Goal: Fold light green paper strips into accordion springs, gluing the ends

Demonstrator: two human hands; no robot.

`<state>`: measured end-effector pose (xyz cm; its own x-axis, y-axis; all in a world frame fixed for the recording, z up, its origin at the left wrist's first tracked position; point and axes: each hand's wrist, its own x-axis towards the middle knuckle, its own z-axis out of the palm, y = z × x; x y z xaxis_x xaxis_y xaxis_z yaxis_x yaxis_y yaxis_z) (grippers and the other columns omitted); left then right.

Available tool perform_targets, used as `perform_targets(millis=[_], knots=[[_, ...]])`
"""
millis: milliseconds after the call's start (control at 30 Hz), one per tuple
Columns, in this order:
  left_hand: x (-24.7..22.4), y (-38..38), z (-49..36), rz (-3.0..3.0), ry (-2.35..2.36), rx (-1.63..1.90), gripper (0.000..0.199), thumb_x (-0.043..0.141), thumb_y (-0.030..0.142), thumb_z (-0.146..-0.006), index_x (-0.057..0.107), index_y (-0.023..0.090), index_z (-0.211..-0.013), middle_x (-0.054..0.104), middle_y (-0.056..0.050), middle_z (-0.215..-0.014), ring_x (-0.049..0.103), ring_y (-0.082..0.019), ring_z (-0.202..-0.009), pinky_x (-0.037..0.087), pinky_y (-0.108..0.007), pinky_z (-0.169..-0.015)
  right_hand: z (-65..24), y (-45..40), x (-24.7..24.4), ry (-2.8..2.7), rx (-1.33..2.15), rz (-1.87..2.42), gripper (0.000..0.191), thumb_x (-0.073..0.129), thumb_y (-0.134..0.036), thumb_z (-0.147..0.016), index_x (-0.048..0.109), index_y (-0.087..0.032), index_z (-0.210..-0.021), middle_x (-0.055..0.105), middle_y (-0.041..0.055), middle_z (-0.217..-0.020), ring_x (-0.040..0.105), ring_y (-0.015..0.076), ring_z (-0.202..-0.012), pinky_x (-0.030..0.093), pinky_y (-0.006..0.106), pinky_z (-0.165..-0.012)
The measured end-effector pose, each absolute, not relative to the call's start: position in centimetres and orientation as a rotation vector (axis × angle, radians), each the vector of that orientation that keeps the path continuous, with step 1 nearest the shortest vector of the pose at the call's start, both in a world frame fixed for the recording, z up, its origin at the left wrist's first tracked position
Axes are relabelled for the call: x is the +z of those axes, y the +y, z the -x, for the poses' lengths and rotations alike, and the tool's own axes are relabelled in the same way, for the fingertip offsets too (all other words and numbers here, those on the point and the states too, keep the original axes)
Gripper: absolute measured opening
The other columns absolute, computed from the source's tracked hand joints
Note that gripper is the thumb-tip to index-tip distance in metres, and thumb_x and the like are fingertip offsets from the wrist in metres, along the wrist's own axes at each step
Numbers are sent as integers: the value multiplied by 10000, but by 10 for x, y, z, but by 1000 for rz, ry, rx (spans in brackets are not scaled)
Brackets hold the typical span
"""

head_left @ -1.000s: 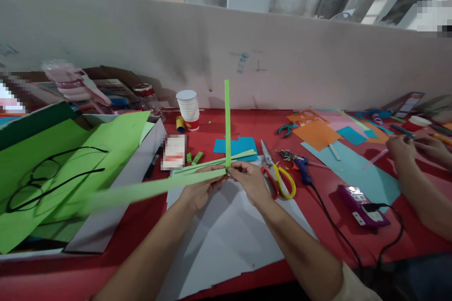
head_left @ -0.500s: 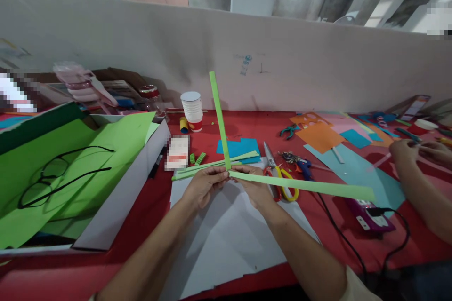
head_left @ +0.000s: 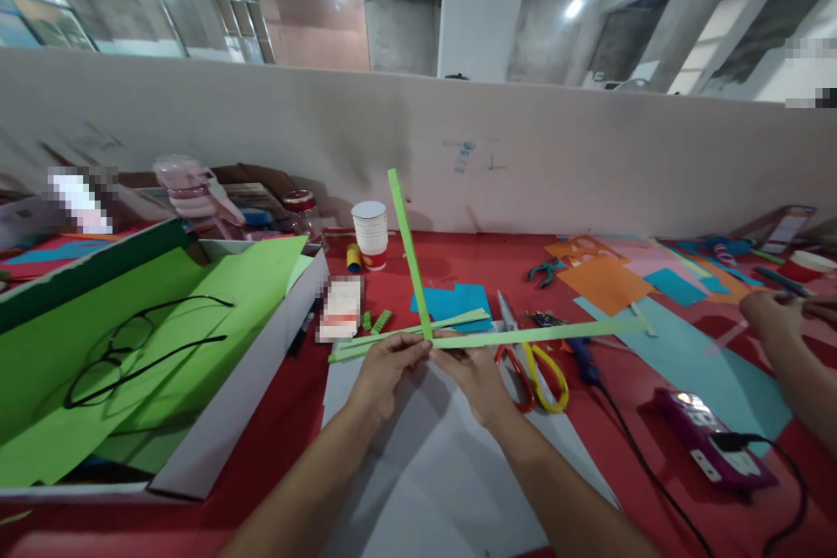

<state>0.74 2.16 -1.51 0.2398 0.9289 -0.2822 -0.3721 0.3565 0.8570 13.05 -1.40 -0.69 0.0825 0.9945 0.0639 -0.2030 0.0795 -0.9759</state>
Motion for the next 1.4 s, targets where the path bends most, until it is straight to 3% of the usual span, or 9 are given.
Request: perform_targets(millis=[167,400,633,800,1200,1400], knots=[[-18,19,-11,-772,883,1051,204,813,221,-530,683,123,-653,611,-1,-573,495,-66,-518,380,-188,-517,-133,-9,-17,-843,1157,1156,162,689,-303,-666,690,-166,-753,666,16,-673,573,149,-637,463,293,-652],[-15,21,-5,-869,841,937,214,779,272,-602,709,117,-733,648,-33,-653,522,-81,-555,399,-206,-544,-137,-8,-14,-942,1193,1131,156,698,-279,-649,711,-178,-767,688,14,-700,591,148,-650,467,292,-656],[-12,20,-6,-754,879,989,237,827,258,-503,681,124,-633,639,-22,-615,568,-106,-585,461,-231,-617,-137,-8,-13,-809,1229,1164,196,737,-304,-606,687,-150,-717,663,10,-640,585,128,-606,460,274,-627],[-14,17,-10,-725,860,1039,223,814,262,-521,659,140,-625,618,3,-619,578,-102,-615,476,-233,-669,-138,-8,-14,-704,1277,1154,221,763,-305,-578,660,-157,-707,646,-7,-642,585,115,-607,447,257,-618],[-13,18,-8,-749,835,1011,216,813,247,-533,647,134,-613,605,3,-609,576,-100,-602,474,-224,-636,-139,-8,-14,-850,1159,1212,184,719,-306,-630,654,-155,-713,619,-14,-577,549,114,-557,423,253,-574],[-13,18,-6,-819,828,868,223,778,265,-603,710,126,-763,689,-67,-736,616,-135,-658,468,-238,-632,-140,-8,-14,-862,1157,1232,190,734,-297,-600,639,-160,-693,595,-33,-545,515,108,-523,395,250,-541]])
